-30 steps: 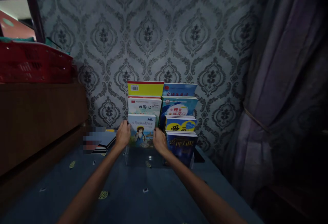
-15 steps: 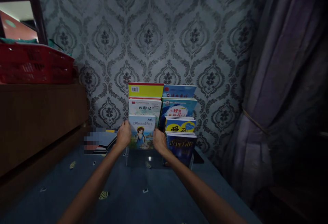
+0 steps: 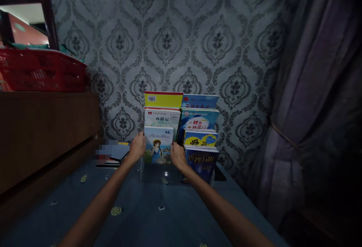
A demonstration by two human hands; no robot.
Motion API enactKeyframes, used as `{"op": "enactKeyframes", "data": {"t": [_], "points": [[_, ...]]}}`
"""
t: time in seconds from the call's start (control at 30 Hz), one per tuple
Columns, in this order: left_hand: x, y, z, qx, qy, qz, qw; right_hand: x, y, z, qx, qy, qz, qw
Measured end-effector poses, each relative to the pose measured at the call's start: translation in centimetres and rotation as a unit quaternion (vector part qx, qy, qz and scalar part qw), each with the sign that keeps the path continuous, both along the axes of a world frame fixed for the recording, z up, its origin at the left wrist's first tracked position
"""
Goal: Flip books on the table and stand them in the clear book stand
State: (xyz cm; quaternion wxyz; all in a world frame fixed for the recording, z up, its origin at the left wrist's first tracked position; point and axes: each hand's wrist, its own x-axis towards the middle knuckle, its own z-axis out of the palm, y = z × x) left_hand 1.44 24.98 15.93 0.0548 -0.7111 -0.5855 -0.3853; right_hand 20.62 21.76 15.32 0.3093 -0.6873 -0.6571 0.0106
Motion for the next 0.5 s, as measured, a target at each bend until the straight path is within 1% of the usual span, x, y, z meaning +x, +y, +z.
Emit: {"op": "enactKeyframes", "data": {"t": [0.3,0.5], "points": [[-0.22,-0.2,0.09,-0.001,0.01,-0.005,1.0,0.0,0.09,-0.11,-0.004,-0.004,0.004,1.0],[-0.8,-0.83,-0.16,-0.01,0.028,-0.003,1.0,0.21,-0.31,-0.71,-0.005,-0.005,0.014,1.0]]}}
